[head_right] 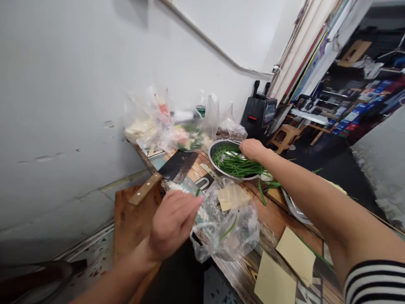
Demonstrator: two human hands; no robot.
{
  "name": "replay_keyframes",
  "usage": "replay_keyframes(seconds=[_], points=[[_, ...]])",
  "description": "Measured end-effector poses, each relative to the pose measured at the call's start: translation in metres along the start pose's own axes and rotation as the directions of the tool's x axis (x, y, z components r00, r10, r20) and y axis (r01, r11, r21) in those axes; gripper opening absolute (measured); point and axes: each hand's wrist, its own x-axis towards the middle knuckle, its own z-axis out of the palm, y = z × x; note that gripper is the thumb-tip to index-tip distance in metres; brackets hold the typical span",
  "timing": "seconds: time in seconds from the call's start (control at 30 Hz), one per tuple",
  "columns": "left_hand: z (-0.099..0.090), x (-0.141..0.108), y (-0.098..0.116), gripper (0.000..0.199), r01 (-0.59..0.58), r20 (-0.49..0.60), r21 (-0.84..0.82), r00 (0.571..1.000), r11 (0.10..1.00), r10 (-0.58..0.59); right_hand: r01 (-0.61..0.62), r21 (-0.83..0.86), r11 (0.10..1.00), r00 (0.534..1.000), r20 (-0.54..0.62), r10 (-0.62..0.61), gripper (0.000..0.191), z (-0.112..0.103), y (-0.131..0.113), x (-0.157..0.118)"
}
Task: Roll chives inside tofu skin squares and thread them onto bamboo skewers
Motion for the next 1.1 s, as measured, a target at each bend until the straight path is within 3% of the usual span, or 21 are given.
replay_keyframes(seconds=[0.1,0.27,0.4,0.63,0.83,1.1], points=[[0.023,0.046,-0.023,0.021,0.023,-0.041,0.111,0.999,0.994,-0.019,0.026,-0.013,1.0,0.999,-0.031,-0.026,0.033,-0.014,0.006,-0.003],[0.093,0.112,-0.061,0.027,-0.041,0.257,0.337,0.965,0.941,-0.05,0.183,-0.054,0.982,0.983,-0.011,-0.184,0.03,-0.044,0.009,-0.011],[0.13,0.128,-0.065,0.027,-0.067,0.428,0.362,0.898,0.93,-0.102,0.214,-0.008,0.977,0.977,0.008,-0.214,0.027,-0.062,0.011,-0.023],[0.136,0.144,-0.064,0.028,-0.161,0.647,0.361,0.753,0.919,-0.123,0.161,0.055,0.985,0.986,0.025,-0.163,0.026,-0.056,0.019,-0.031],[0.147,0.156,-0.074,0.028,-0.127,0.69,0.366,0.702,0.922,-0.177,0.072,-0.012,0.997,0.995,-0.072,-0.073,0.031,-0.034,0.012,-0.023],[0.157,0.156,-0.082,0.029,-0.109,0.737,0.332,0.65,0.937,-0.186,0.015,0.023,1.0,0.998,-0.065,-0.013,0.034,-0.028,0.004,-0.022]])
